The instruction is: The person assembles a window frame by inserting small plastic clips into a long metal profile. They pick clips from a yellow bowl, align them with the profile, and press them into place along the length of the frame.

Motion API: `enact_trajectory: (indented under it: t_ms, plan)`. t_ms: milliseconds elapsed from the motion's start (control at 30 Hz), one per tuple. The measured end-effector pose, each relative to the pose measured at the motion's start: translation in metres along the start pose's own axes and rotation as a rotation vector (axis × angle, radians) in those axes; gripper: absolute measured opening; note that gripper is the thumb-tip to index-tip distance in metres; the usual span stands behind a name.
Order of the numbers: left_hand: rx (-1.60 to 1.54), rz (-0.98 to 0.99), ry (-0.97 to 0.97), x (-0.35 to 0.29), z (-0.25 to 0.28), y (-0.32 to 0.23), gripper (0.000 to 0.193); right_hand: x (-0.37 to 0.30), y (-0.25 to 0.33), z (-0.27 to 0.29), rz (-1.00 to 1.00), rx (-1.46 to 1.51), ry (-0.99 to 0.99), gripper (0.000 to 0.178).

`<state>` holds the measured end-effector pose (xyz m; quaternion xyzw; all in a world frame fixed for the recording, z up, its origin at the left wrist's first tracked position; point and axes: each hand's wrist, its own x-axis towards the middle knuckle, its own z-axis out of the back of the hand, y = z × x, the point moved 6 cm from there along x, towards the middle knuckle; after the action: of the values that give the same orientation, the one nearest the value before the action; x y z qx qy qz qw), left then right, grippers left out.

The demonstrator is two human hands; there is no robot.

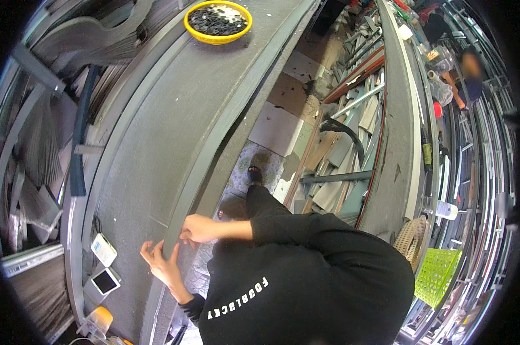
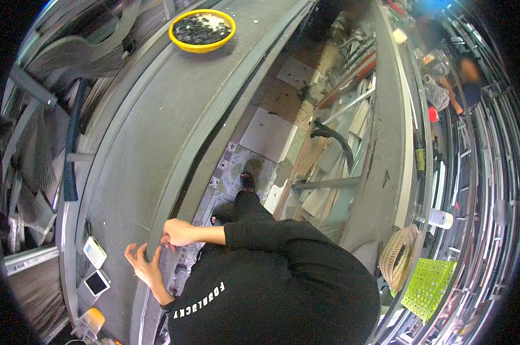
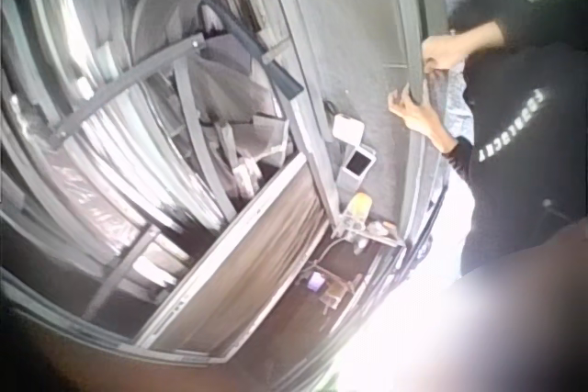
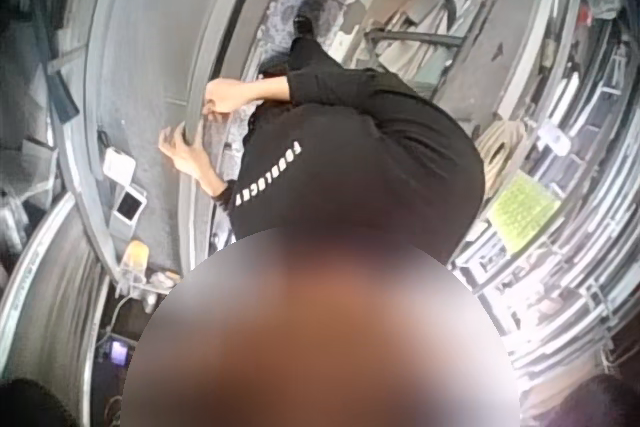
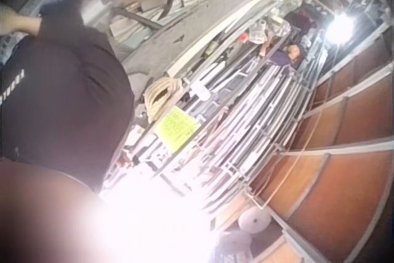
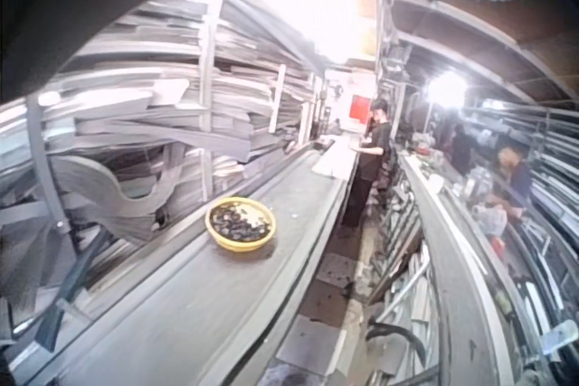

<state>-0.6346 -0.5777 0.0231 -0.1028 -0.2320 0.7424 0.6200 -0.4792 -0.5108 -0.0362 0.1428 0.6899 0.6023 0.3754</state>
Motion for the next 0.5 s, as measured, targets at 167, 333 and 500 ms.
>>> enact_trajectory:
  t_ms: [167, 333, 500]
  plan:
    - [-0.099, 0.124, 0.171, 0.019, 0.002, -0.023, 0.038, -0.022, 0.000, 0.077, 0.055, -0.359, 0.297, 0.042]
    - [-0.054, 0.165, 0.021, 0.086, -0.010, -0.103, 0.024, -0.100, -0.002, 0.361, 0.064, -0.088, -0.370, 0.034]
    - [-0.063, -0.013, 0.022, 0.180, -0.080, -0.261, 0.021, -0.224, -0.026, 0.675, 0.215, 0.178, -1.118, 0.029]
